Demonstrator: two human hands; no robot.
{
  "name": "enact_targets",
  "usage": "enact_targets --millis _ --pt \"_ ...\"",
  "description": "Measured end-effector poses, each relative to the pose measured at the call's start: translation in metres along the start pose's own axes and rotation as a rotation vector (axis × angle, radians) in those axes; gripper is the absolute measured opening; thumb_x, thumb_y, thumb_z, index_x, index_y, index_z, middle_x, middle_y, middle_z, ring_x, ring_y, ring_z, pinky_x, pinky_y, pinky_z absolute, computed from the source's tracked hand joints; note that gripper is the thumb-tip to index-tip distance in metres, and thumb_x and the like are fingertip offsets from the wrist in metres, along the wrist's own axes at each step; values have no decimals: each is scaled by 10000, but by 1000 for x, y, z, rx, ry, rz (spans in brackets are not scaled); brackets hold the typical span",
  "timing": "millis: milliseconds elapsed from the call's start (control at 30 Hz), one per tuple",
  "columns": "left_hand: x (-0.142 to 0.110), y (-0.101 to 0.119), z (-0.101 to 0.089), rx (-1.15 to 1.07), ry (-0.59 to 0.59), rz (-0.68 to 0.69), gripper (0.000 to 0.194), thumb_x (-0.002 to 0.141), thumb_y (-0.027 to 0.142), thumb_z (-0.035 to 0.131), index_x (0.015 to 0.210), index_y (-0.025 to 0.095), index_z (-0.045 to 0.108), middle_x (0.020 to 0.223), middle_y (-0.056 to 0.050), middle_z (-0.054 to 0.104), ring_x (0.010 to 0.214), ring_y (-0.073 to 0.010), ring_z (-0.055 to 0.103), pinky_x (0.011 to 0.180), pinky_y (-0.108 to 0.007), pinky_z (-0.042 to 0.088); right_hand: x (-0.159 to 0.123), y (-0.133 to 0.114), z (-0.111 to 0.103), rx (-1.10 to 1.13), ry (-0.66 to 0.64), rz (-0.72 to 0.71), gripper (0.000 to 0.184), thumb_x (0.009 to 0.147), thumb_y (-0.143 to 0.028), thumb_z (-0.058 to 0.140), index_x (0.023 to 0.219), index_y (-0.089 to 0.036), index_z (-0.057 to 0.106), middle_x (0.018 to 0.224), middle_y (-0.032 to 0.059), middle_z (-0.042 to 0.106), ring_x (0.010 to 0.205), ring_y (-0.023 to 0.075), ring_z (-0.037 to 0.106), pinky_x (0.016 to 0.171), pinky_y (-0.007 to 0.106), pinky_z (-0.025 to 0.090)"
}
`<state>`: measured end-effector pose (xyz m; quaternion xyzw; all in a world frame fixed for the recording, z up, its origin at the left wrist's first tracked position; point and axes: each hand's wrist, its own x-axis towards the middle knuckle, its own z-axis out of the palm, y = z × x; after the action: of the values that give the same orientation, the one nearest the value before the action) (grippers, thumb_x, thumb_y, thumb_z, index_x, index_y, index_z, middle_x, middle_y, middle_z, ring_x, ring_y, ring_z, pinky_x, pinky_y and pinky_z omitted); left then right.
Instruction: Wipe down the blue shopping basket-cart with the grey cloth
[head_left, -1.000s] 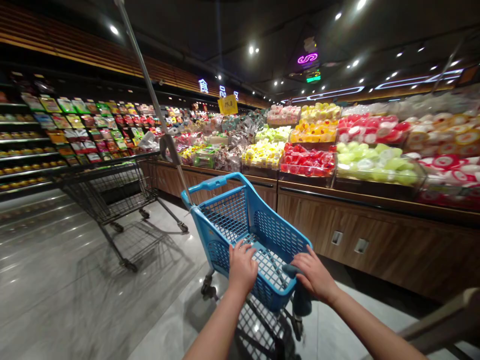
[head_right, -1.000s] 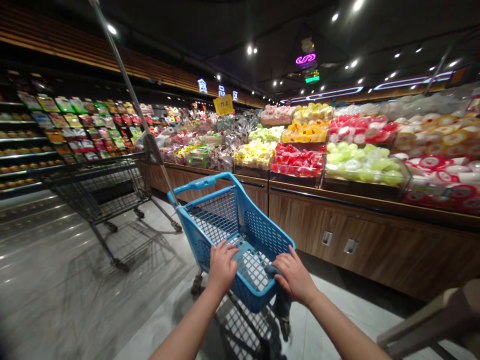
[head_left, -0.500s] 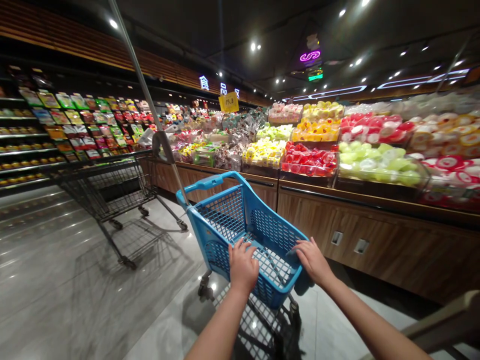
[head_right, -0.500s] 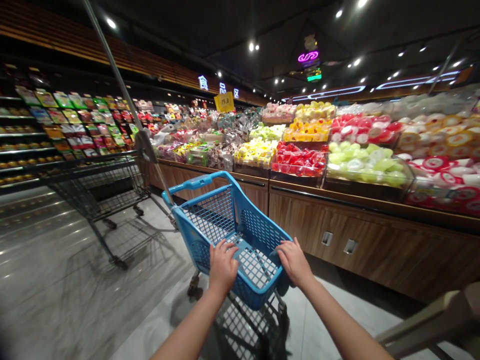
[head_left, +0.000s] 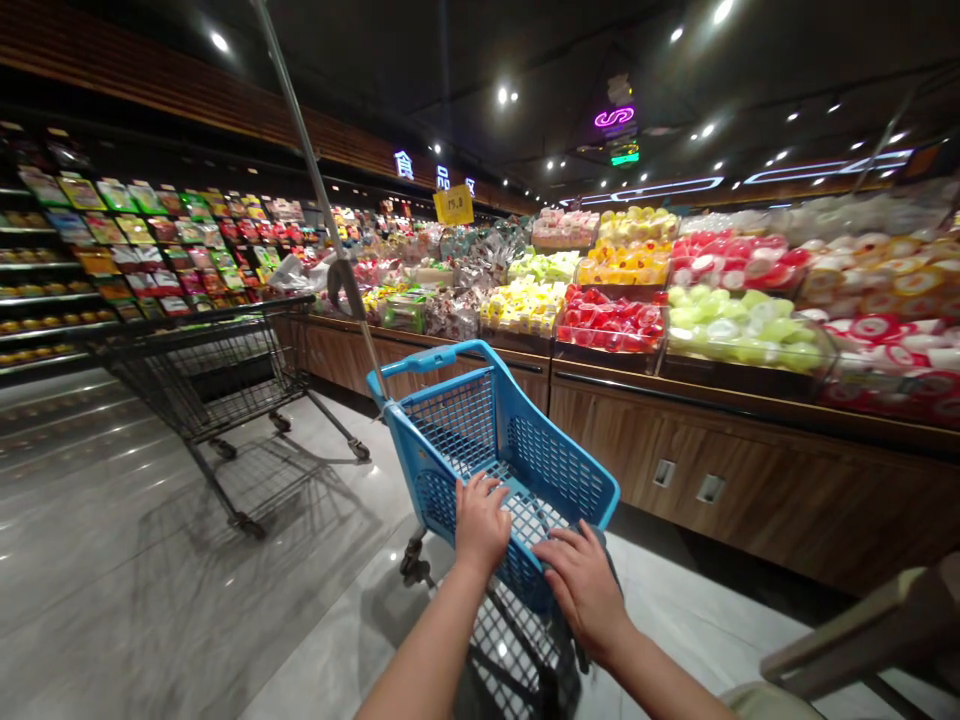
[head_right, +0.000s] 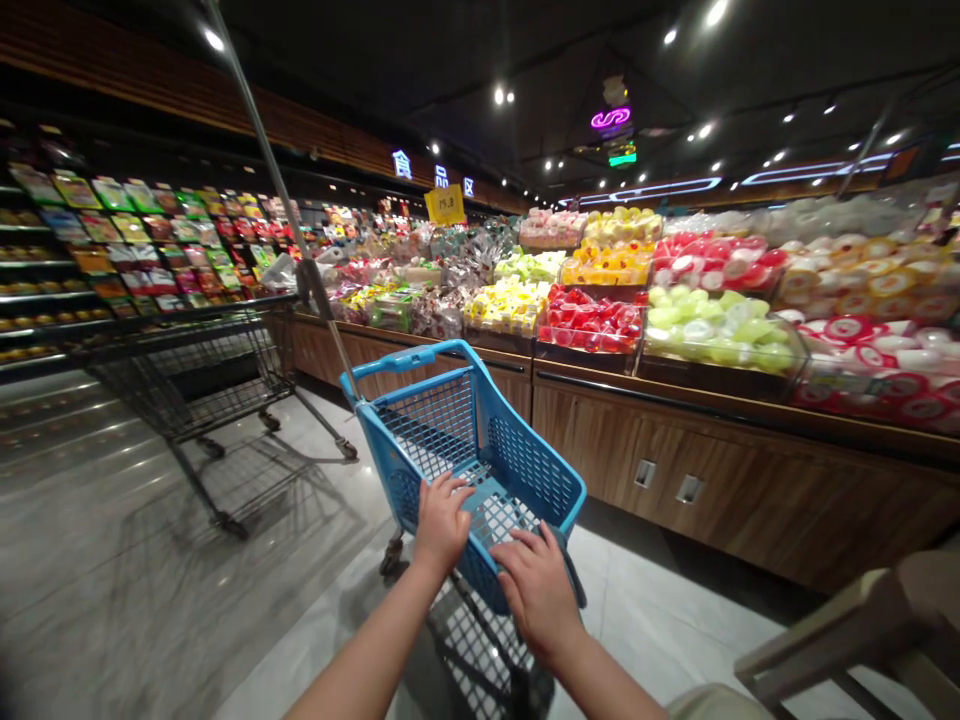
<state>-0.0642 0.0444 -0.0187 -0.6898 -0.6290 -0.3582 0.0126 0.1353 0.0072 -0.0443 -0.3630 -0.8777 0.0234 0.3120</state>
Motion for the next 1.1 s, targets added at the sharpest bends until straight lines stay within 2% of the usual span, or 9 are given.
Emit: enact_targets --millis 100,200,300,467,600,767,867,1100 --pt "1 -2 -3 -6 -33 23 409 745 114 471 1047 243 714 1171 -42 663 1282 -272 440 1171 -558 138 -4 5 -4 -4 -39 -36 306 948 -346 483 1222 -264 592 1158 42 679 1187 258 520 1123 550 239" --pt "3 -2 -4 5 -79 30 403 749 118 477 1043 252 719 1169 -31 672 1292 -271 432 1171 -563 130 -4 21 -13 -10 -96 -92 294 943 -360 498 1185 -240 615 1135 54 684 1193 248 521 1128 509 265" --pt "4 -2 -5 25 -112 30 407 756 120 478 1054 258 720 1177 -23 677 1298 -274 429 1168 -573 130 -3 48 -26 -38 -139 -95 274 969 -329 437 1143 -234 627 1123 56 682 1182 235 532 1131 515 265" --pt "4 -1 -7 40 -121 28 419 750 117 486 1062 269 722 1186 -15 679 1304 -278 422 1167 -574 133 6 104 -49 -99 -133 -6 302 992 -339 373 1115 -246 633 1121 42 680 1187 236 542 1141 612 176" --pt "3 0 -9 51 -126 19 409 760 132 490 1064 276 723 1185 -17 680 1308 -286 418 1162 -583 133 14 127 -50 -91 -112 18 319 992 -349 359 1073 -243 649 1092 39 688 1222 239 528 1144 617 160" --pt "3 0 -9 82 -131 -7 389 784 155 478 1065 267 722 1196 -29 671 1324 -288 397 1165 -580 118 13 118 -25 -61 82 131 350 984 -347 336 967 -223 663 1030 53 692 1174 244 550 1130 566 248" --pt "3 -1 -11 115 -167 1 388 799 180 474 1098 261 708 1217 -25 661 1340 -269 382 1179 -548 110 8 109 -14 -71 146 170 369 981 -339 320 936 -209 662 993 77 690 1148 262 551 1117 571 258" --pt "4 -4 -21 208 -278 19 427 835 245 456 1223 255 634 1417 -30 528 1420 -253 284 1185 -507 134 -19 78 -14 -100 226 202 369 976 -350 334 943 -203 671 975 84 689 1099 273 556 1107 581 245"
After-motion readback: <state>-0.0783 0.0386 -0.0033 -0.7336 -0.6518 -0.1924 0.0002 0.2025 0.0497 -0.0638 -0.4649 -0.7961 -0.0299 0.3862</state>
